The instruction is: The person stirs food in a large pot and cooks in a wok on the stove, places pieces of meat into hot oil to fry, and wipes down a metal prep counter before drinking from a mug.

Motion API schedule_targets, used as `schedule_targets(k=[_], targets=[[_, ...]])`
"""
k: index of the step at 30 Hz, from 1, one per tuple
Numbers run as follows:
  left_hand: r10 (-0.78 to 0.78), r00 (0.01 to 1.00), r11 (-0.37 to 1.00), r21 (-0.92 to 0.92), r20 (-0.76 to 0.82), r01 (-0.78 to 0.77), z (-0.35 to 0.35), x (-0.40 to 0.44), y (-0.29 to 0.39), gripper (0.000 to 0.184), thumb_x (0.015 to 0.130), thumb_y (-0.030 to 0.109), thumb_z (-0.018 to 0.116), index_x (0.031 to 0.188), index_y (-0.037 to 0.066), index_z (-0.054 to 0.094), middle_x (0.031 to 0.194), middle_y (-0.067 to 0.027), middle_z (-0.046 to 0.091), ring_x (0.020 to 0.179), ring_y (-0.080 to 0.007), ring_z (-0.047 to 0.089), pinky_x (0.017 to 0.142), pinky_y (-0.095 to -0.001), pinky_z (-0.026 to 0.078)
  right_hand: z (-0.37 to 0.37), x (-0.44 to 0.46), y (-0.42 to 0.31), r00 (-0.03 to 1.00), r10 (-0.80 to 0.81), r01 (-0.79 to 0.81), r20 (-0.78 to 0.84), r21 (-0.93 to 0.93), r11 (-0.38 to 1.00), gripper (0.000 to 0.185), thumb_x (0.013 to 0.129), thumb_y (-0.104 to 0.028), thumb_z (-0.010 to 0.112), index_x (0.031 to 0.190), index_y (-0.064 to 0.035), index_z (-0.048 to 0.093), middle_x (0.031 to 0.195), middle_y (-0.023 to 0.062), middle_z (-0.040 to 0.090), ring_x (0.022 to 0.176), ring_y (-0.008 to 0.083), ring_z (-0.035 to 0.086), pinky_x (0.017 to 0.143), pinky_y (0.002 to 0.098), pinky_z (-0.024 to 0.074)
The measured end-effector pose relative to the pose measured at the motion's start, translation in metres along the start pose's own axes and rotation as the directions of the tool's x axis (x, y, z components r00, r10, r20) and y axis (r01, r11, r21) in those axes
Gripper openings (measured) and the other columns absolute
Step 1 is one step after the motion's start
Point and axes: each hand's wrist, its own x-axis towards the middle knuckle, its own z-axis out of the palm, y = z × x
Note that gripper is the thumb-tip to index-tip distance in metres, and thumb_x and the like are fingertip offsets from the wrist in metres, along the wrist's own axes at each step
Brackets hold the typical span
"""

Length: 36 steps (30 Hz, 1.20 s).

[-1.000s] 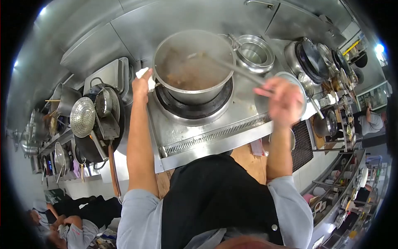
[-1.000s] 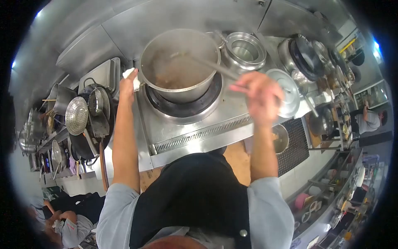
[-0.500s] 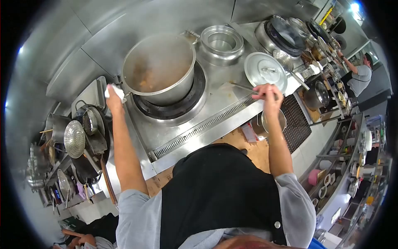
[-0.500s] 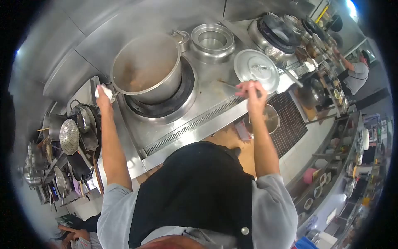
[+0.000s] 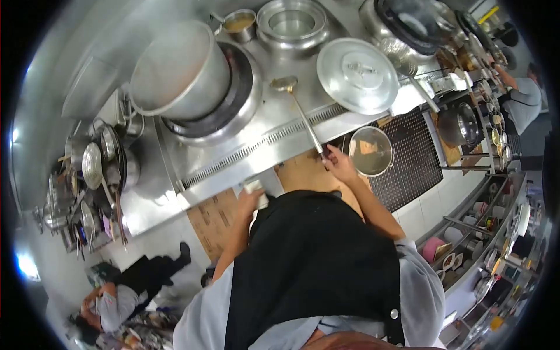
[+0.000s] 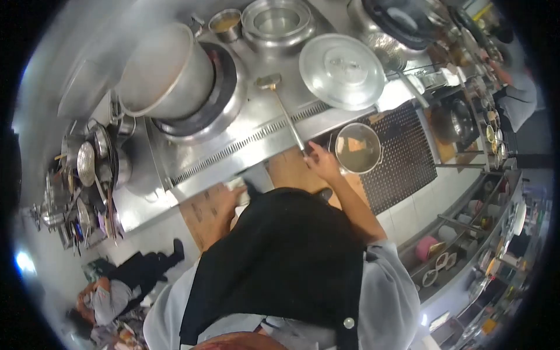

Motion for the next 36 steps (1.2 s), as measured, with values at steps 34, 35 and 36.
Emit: schedule_targets(k=[34, 35, 36], targets=[[0.109, 0.985, 0.124, -0.985, 0.133, 0.119, 0.149, 0.234, -0.211, 0.048, 0.106, 0.046, 0.046, 0.134, 0.011, 0.062, 0.130, -0.0072, 0.068, 0.116, -0.0246, 0.065, 0.096, -0.0388, 0.058, -0.250, -0.011, 0.170, 0.666, 0.721, -0.690, 0.190, -0.211, 0.692, 0.028, 0.103, -0.027, 0.057, 0.099, -0.0044, 0.073, 0.080, 0.0031, 0.069, 0.067, 0.0102, 0.063, 0.051, 0.0282, 0.0494], [0.349, 0.756, -0.451, -0.608, 0.554, 0.654, 0.130, 0.242, -0.239, 0.053, 0.107, 0.048, 0.040, 0.140, 0.011, 0.058, 0.135, -0.0084, 0.065, 0.118, -0.0251, 0.064, 0.097, -0.0383, 0.056, -0.248, -0.019, 0.162, 0.567, 0.798, -0.785, 0.203, -0.161, 0.598, 0.027, 0.101, -0.027, 0.057, 0.098, -0.0048, 0.073, 0.081, 0.0036, 0.069, 0.068, 0.0110, 0.064, 0.055, 0.0295, 0.0509], [0.340, 0.759, -0.450, -0.613, 0.555, 0.649, 0.134, 0.243, -0.236, 0.053, 0.107, 0.048, 0.040, 0.140, 0.011, 0.058, 0.135, -0.0084, 0.065, 0.118, -0.0251, 0.064, 0.097, -0.0383, 0.056, -0.246, -0.025, 0.158, 0.460, 0.860, -0.863, 0.221, -0.115, 0.491, 0.027, 0.100, -0.027, 0.057, 0.098, -0.0052, 0.073, 0.081, 0.0040, 0.070, 0.069, 0.0119, 0.064, 0.058, 0.0308, 0.0525]])
